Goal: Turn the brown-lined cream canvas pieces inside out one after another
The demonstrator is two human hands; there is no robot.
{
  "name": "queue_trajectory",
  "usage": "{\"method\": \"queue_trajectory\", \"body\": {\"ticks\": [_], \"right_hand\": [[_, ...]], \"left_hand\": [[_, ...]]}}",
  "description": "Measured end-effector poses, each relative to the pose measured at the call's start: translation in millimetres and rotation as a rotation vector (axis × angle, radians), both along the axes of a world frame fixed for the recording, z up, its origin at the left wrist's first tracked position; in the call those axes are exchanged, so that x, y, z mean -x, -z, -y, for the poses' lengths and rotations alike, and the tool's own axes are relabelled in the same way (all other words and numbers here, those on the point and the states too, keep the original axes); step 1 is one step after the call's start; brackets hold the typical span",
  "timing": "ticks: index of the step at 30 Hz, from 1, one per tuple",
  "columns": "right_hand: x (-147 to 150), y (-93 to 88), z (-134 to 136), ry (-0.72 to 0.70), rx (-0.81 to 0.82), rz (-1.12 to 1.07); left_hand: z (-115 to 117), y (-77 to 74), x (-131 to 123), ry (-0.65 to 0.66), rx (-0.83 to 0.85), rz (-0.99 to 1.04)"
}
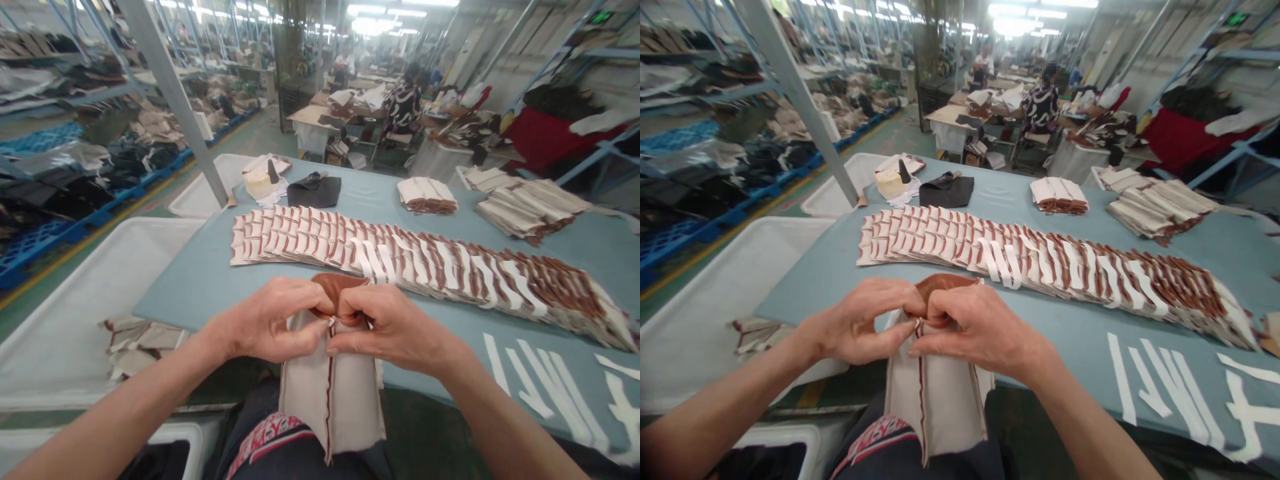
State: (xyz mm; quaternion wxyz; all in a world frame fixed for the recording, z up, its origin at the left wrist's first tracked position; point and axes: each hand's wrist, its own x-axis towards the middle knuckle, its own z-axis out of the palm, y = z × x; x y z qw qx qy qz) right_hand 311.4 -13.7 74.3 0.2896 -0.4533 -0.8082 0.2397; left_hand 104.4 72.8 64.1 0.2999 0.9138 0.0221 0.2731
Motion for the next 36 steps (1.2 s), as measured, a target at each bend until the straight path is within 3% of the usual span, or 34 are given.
{"method": "queue_trajectory", "body": {"ticks": [8,10,15,20,25,31,36], "right_hand": [[-7,16.0,3,0.068,0.151,-0.055],[-6,20.4,3,0.072,0.213,-0.118],[-2,31.7,4,0.025,0.416,-0.386],[5,33.4,9,-0.051,0.446,-0.534],[8,31.1,11,-0.077,0.389,-0.546],[10,25.8,20,0.147,0.322,-0.294],[15,20.2,23,0.152,0.312,-0.295]], "left_hand": [[1,8.4,-6,-0.036,-0.123,-0.116],[6,10.1,-6,-0.066,-0.015,-0.118],[20,13.7,-2,-0.096,0.493,-0.147],[21,15.7,5,-0.033,0.679,-0.195],[21,14.9,8,-0.027,0.755,-0.237],[25,5.3,7,-0.089,0.665,-0.310],[28,-5.9,6,-0.061,0.665,-0.365]]}}
